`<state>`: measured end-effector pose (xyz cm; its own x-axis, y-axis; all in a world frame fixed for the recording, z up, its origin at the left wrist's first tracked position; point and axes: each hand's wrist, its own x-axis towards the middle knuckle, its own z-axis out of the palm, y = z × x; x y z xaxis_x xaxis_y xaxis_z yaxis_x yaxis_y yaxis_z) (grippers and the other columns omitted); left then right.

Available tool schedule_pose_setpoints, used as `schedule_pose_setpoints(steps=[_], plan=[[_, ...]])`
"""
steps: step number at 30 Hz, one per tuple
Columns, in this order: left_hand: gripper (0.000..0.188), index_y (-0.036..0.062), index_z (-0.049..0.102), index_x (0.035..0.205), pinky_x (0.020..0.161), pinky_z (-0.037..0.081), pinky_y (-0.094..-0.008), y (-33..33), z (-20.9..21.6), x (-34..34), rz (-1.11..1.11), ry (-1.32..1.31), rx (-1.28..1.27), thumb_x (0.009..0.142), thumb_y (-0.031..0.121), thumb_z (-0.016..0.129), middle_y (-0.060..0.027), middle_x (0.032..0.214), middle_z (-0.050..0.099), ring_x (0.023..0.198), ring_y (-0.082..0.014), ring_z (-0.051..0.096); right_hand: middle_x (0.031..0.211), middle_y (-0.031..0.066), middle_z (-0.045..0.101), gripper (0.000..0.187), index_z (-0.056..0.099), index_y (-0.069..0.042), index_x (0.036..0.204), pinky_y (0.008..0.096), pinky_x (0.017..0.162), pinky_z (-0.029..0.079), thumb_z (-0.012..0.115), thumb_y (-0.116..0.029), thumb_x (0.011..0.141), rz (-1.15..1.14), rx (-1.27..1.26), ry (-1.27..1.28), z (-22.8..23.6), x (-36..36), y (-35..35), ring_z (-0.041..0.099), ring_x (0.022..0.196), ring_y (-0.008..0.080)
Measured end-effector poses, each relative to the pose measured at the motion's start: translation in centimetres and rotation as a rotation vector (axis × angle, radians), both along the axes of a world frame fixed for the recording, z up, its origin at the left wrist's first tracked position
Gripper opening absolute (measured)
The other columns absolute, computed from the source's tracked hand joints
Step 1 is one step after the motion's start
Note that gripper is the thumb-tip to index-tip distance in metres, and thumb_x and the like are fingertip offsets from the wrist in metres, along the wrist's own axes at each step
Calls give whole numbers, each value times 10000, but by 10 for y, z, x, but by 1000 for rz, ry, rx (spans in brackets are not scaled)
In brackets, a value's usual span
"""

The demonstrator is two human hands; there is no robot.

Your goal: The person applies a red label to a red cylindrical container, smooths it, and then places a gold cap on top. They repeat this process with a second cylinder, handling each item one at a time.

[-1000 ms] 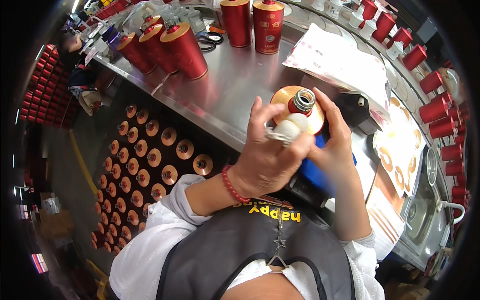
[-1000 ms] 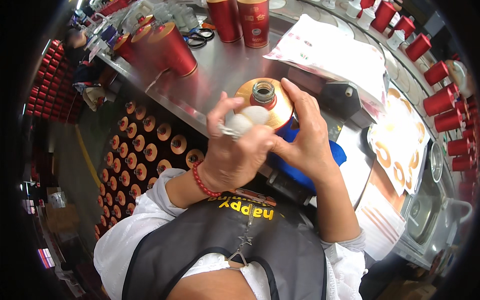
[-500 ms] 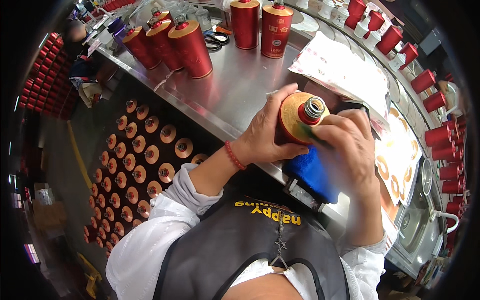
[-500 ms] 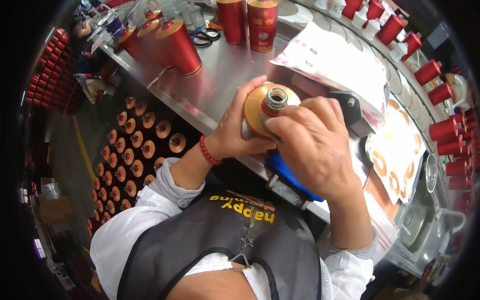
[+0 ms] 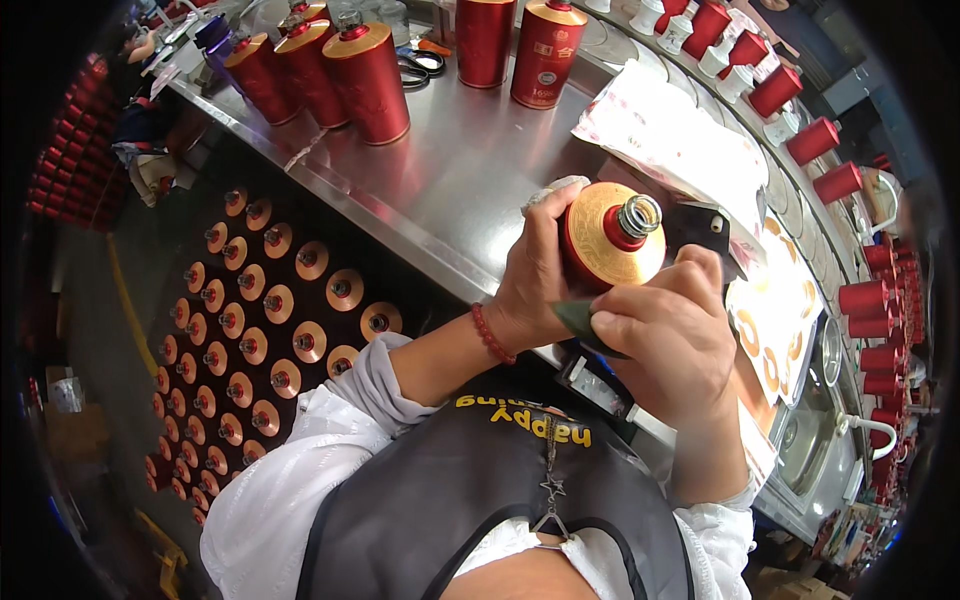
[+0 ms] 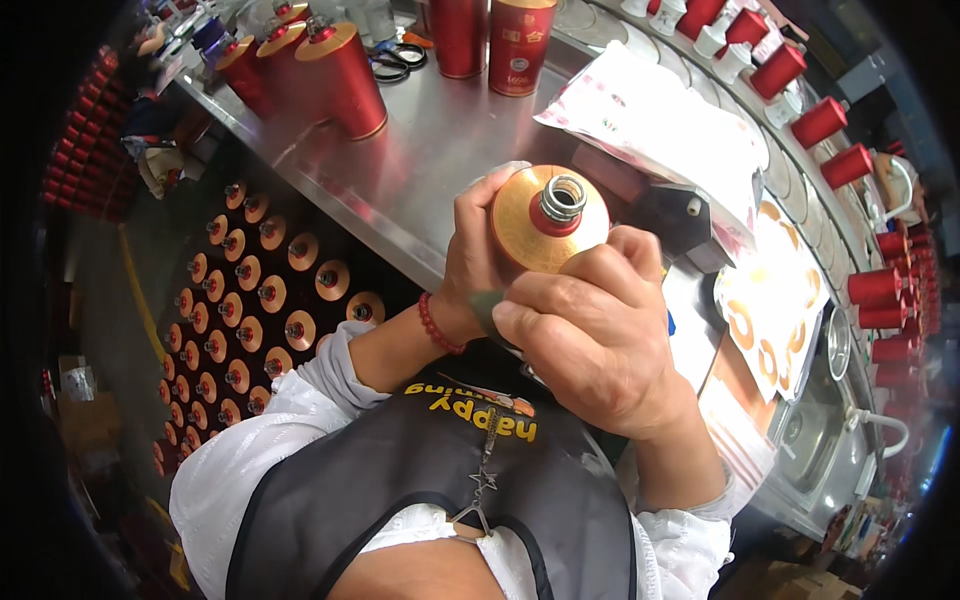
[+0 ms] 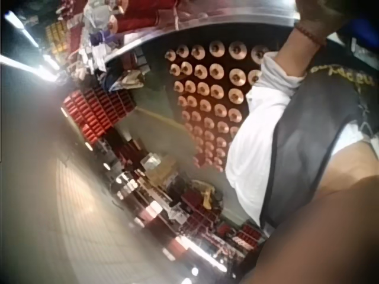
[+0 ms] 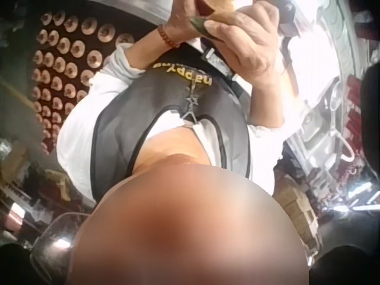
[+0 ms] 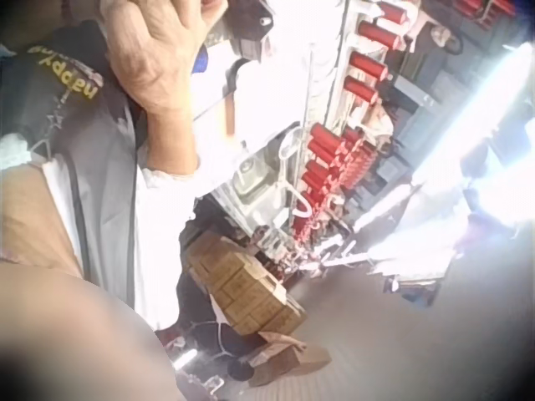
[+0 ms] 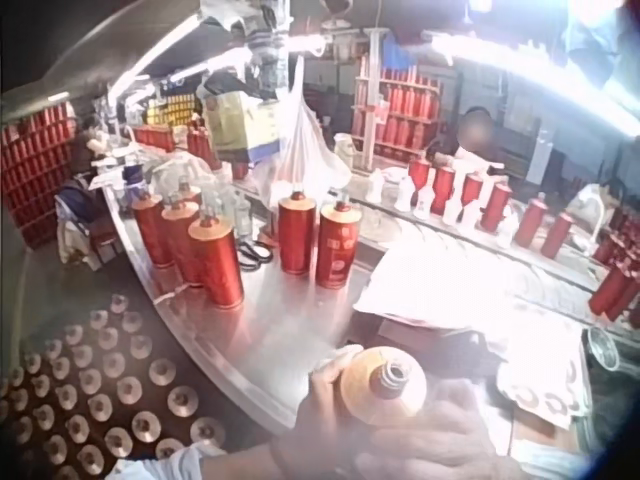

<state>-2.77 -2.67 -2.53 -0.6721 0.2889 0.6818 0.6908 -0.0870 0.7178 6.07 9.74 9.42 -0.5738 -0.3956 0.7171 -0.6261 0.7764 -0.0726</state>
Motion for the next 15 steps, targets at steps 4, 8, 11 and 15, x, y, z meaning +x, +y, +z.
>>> schedule_pose_setpoints(steps=[4,8,11,15], plan=[[1039,-3,278,1409,1004,473,-437,-2,5,0,-96,-28,30,657,290,934,-230,1324,469,1197,-356,555,900,22,684,202,698,-95,865,406,805,402,747,-135,673,-76,-24,-5,-10,3,5,572,747,189],[1041,6,291,1388,1009,466,-422,0,5,-3,-130,-49,71,640,300,951,-208,1307,486,1176,-326,565,833,64,689,156,658,-7,903,293,702,492,756,-89,814,-150,-704,-422,-13,17,17,642,749,171],[1038,2,272,1400,1031,457,-412,-4,9,-5,-154,-24,21,663,293,944,-197,1315,487,1190,-300,557,817,44,672,221,634,1,965,261,694,501,744,-174,884,-364,-865,-458,-26,10,32,609,738,114],[1033,4,230,1427,1061,449,-408,-7,9,-7,-160,56,-26,713,287,921,-198,1371,435,1248,-274,530,828,52,668,251,636,-7,961,265,714,501,751,-218,885,-414,-799,-483,-21,-3,45,610,761,114]])
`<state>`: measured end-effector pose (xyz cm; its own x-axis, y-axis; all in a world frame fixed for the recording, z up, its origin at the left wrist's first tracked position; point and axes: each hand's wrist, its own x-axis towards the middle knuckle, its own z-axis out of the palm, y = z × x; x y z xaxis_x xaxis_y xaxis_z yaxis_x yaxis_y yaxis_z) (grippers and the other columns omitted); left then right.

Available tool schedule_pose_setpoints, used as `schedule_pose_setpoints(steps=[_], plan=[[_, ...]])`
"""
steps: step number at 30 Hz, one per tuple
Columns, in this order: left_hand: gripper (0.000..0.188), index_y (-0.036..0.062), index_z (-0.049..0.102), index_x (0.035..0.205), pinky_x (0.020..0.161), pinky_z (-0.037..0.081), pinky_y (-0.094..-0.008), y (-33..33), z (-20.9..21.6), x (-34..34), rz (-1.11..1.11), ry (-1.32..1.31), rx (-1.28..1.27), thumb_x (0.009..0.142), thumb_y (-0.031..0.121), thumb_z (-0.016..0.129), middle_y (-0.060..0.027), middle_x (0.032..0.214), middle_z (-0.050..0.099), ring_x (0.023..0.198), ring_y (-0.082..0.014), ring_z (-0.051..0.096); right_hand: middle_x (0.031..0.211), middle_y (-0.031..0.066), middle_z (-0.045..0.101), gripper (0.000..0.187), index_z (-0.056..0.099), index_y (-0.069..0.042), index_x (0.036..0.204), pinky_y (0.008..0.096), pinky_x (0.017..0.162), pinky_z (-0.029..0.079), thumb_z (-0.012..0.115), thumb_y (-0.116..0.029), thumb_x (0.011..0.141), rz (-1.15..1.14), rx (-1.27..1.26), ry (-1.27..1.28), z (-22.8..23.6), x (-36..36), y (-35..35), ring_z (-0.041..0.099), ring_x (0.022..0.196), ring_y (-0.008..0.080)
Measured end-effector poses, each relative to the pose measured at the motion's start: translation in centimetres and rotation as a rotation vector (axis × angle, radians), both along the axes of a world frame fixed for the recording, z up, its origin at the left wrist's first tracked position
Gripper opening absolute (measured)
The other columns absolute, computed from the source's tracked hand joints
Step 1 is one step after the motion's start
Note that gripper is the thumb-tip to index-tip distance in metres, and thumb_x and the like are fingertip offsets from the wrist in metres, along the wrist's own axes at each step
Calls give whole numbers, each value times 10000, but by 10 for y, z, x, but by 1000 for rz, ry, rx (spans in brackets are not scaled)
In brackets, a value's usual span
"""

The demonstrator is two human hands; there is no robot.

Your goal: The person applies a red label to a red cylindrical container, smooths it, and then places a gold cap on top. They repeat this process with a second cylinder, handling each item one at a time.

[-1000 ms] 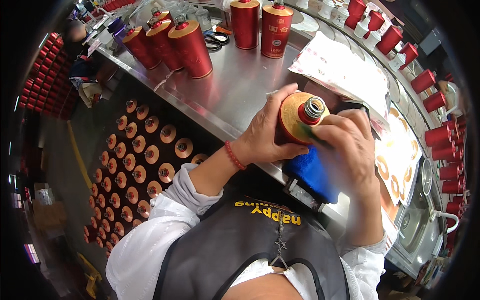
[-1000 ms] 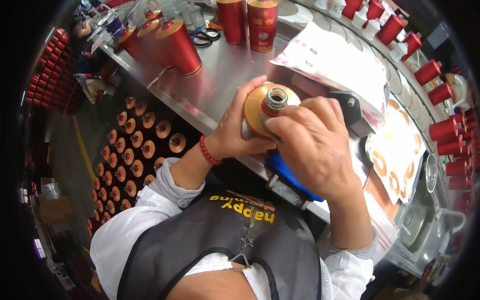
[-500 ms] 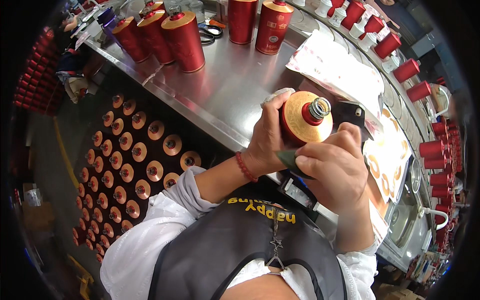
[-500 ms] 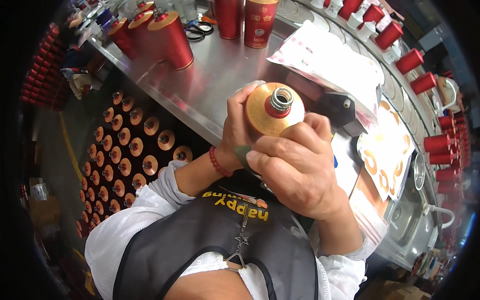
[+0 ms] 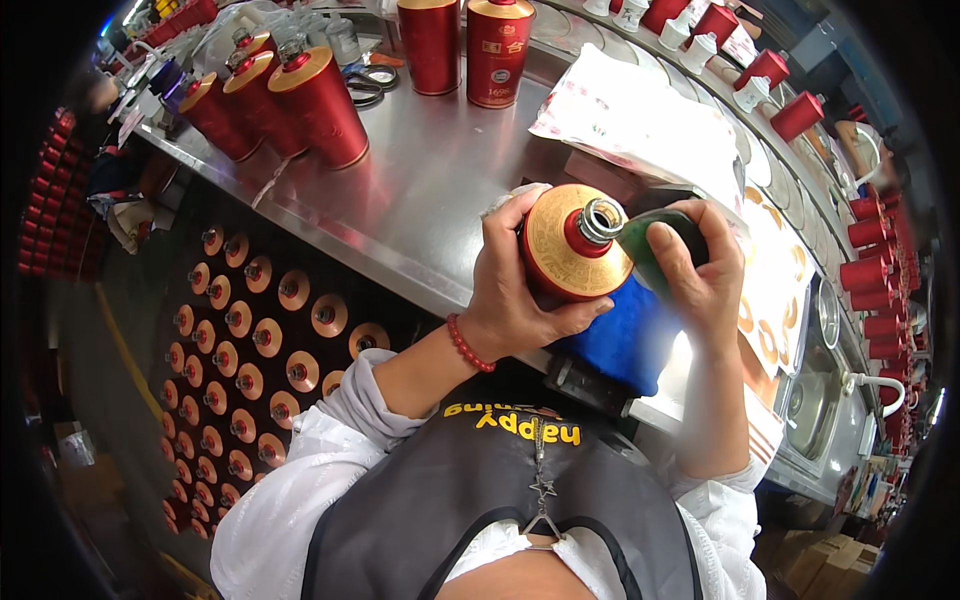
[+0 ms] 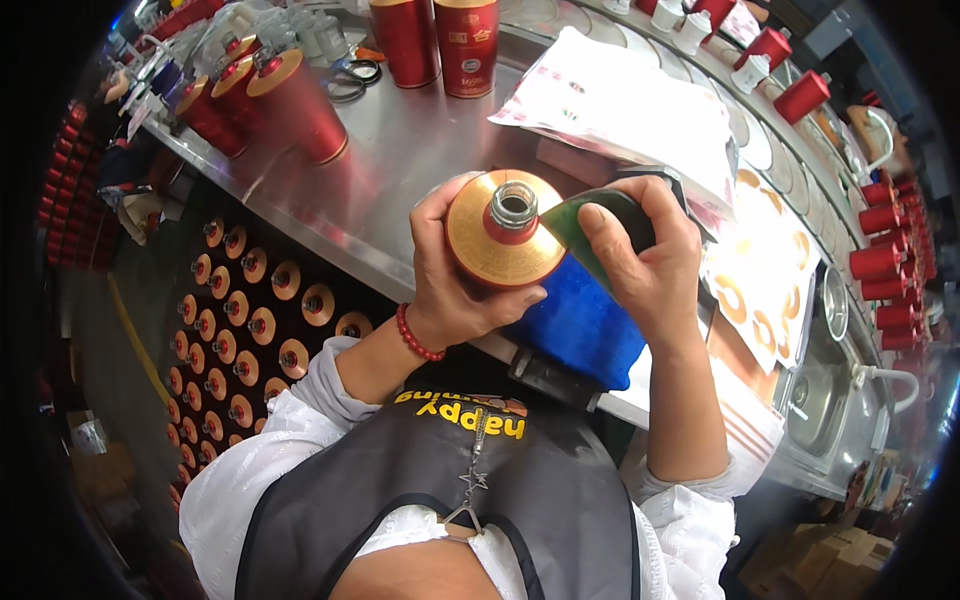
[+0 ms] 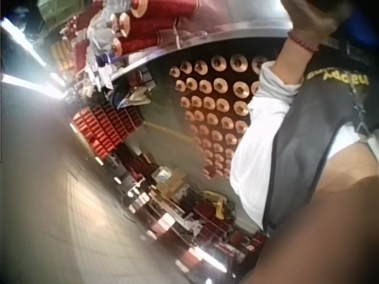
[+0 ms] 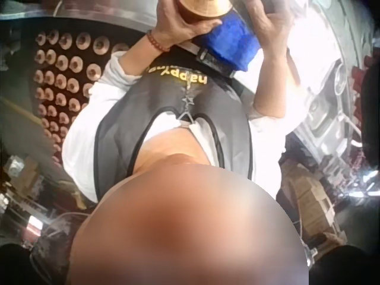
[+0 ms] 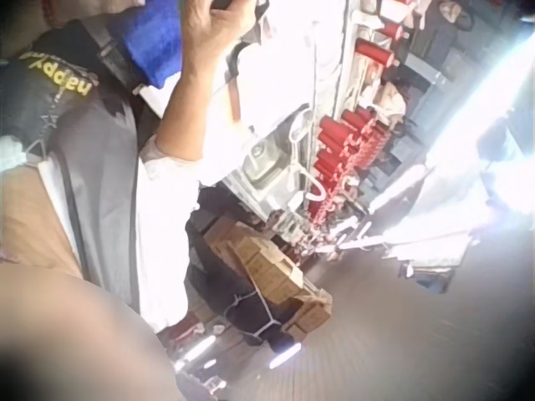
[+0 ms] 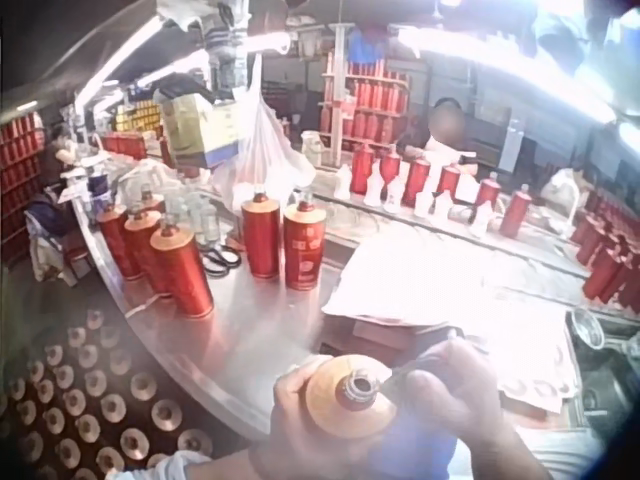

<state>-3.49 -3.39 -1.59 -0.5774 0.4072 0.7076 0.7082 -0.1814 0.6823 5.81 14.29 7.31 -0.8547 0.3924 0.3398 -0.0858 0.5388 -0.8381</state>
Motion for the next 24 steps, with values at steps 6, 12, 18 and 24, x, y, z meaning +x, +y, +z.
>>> schedule_pose_setpoints(steps=[6,12,18,24], plan=[[1049,4,231,1426,1073,421,-424,0,2,0,-29,20,35,705,319,925,-215,1372,429,1256,-295,518,826,82,675,253,649,-7,963,290,718,516,748,-226,884,123,119,-52,10,-33,16,636,768,147],[1062,-8,313,1412,1043,411,-460,4,-10,2,2,-101,74,642,375,936,-222,1328,478,1201,-367,518,827,84,678,237,675,-6,962,270,705,515,760,-206,868,395,-67,-63,33,-88,17,631,754,105],[1054,0,335,1420,1072,381,-488,1,-8,0,8,-142,18,650,420,919,-222,1343,464,1234,-394,486,856,47,657,250,662,13,989,299,760,504,732,-203,886,772,43,-265,47,-125,0,589,801,120],[1057,-13,336,1421,1073,378,-495,1,-10,-1,65,-105,8,666,469,898,-230,1326,471,1228,-404,485,815,59,667,233,682,29,969,294,727,517,724,-182,880,554,-37,-210,32,-107,1,608,777,121]])
